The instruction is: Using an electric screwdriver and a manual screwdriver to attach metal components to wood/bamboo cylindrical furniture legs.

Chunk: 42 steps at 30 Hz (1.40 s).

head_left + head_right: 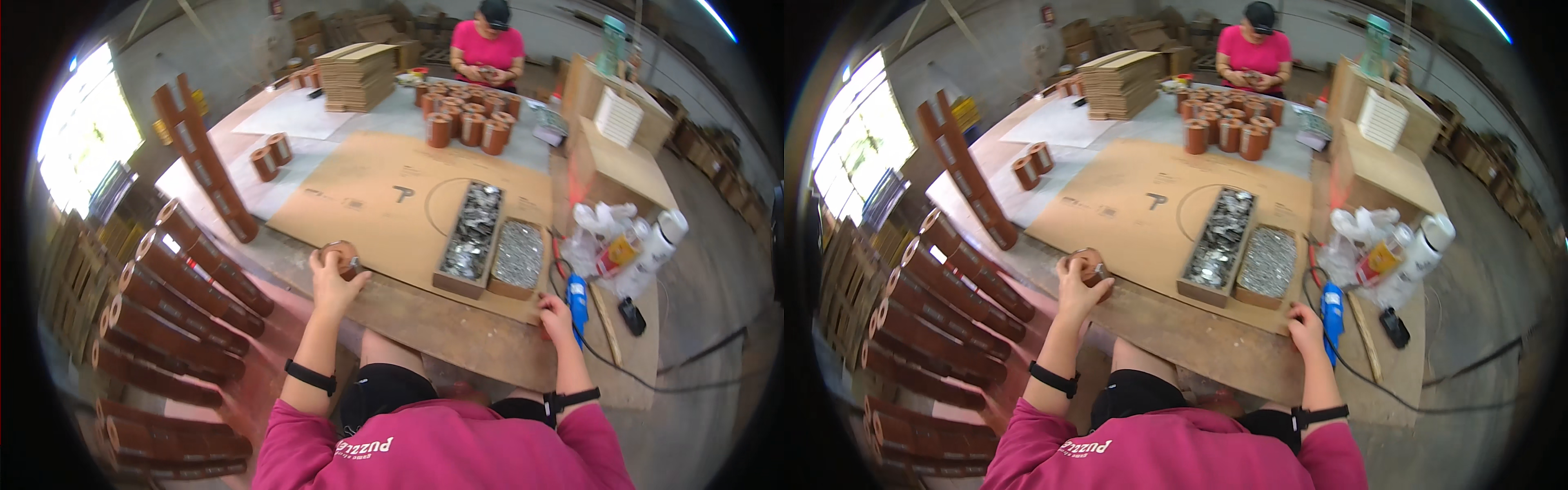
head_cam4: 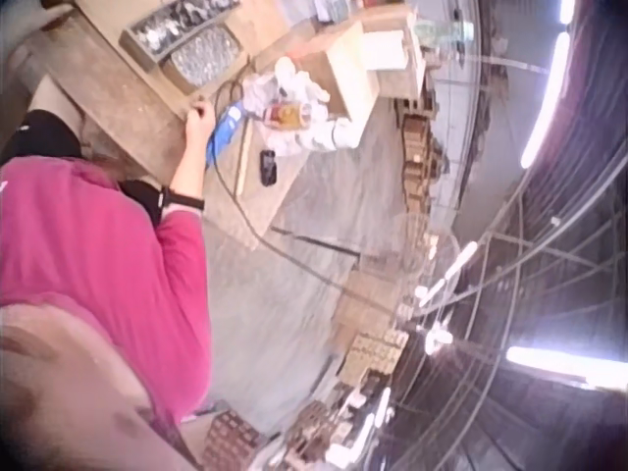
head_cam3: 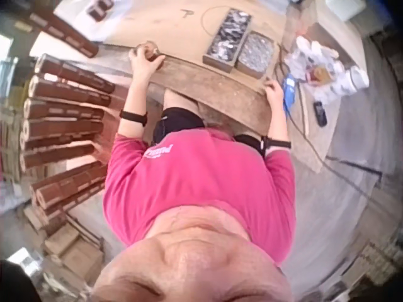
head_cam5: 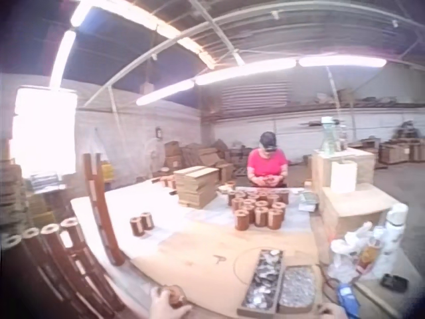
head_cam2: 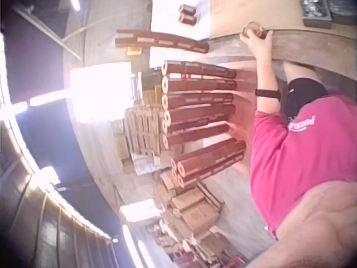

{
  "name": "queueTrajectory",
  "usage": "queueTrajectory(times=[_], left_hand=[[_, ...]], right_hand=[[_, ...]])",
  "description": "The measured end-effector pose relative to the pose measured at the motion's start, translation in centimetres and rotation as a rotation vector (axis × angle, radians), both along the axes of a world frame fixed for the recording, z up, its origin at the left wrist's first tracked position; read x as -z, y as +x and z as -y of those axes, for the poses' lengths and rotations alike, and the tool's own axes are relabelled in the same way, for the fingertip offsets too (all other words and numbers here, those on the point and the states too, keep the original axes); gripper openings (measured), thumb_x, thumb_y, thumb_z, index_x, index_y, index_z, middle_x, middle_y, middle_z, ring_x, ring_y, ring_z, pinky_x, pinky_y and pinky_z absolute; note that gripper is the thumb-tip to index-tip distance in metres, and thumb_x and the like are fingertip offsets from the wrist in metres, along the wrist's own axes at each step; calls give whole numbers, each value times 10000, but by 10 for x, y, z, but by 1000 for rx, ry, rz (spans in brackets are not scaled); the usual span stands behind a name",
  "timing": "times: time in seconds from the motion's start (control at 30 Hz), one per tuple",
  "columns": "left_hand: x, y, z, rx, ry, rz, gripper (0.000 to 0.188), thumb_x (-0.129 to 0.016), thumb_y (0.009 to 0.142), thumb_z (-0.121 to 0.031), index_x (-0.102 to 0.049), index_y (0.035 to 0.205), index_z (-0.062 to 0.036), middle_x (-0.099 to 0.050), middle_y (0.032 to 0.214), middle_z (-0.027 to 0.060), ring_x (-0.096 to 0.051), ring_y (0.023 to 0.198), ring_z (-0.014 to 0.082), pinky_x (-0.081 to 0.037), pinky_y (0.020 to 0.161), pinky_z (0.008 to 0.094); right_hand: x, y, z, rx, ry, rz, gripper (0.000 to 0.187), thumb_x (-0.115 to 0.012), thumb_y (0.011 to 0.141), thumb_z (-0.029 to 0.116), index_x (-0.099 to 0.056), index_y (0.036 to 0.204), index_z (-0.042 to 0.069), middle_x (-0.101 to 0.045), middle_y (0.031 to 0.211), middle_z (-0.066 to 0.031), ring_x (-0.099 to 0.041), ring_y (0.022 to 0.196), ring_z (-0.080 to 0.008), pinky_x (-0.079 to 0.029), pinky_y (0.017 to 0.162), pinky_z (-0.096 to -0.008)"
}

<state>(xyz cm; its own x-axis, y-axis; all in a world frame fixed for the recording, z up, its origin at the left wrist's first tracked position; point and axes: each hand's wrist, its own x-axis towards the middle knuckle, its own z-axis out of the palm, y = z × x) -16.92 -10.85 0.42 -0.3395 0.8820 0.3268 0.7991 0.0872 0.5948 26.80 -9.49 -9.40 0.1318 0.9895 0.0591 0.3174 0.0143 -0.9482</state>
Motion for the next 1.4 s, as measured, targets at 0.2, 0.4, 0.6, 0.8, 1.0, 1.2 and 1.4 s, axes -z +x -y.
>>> queueTrajectory(times=[0.2,0.4,0.6,0.8,1.0,1.2,1.4], left_hand=[[26,-2,-18,-196,285,22,374,-752,544,-126,-492,788,-14,-400,1125,209,-460,989,359,-412,837,383],[3,46,13,334,314,153,357,-761,500,-77,-502,741,-29,-429,1141,205,-465,1015,336,-409,840,388],[-29,141,49,878,166,300,373,-787,509,-102,-521,765,-45,-416,1189,206,-478,1033,334,-399,853,371],[8,179,53,942,74,353,373,-777,535,-94,-534,814,-46,-366,1233,212,-446,1086,349,-397,875,379],[23,184,54,951,137,276,574,-779,537,-82,-469,1020,-65,-299,1276,207,-396,1138,341,-401,871,386],[42,184,61,862,17,496,931,-791,552,-117,-218,1285,-70,-229,1320,178,-355,1171,302,-409,868,380],[34,185,55,790,-98,419,937,-800,554,-134,-238,1297,-34,-349,1261,144,-417,1131,242,-410,886,361]], right_hand=[[-52,-3,33,186,65,307,105,-527,631,42,-557,731,25,-582,933,-161,-549,895,-283,-420,798,-346],[-55,8,74,396,208,742,114,-558,627,25,-558,738,50,-539,819,-129,-497,817,-304,-412,725,-383],[-57,-12,92,357,41,877,201,-600,627,65,-552,820,35,-510,925,-160,-460,898,-335,-396,784,-403],[-56,2,67,402,-214,891,635,-646,679,193,-334,1210,38,-403,1117,-249,-397,1032,-392,-356,877,-446],[-44,23,30,455,-456,792,685,-606,718,341,-291,1259,63,-439,1121,-281,-466,1020,-405,-395,851,-438],[-50,20,31,473,-479,800,682,-595,720,366,-303,1260,68,-497,1062,-259,-494,998,-377,-401,846,-428],[-48,20,29,478,-463,831,630,-598,714,358,-354,1207,50,-515,1042,-246,-519,962,-370,-417,821,-427]])
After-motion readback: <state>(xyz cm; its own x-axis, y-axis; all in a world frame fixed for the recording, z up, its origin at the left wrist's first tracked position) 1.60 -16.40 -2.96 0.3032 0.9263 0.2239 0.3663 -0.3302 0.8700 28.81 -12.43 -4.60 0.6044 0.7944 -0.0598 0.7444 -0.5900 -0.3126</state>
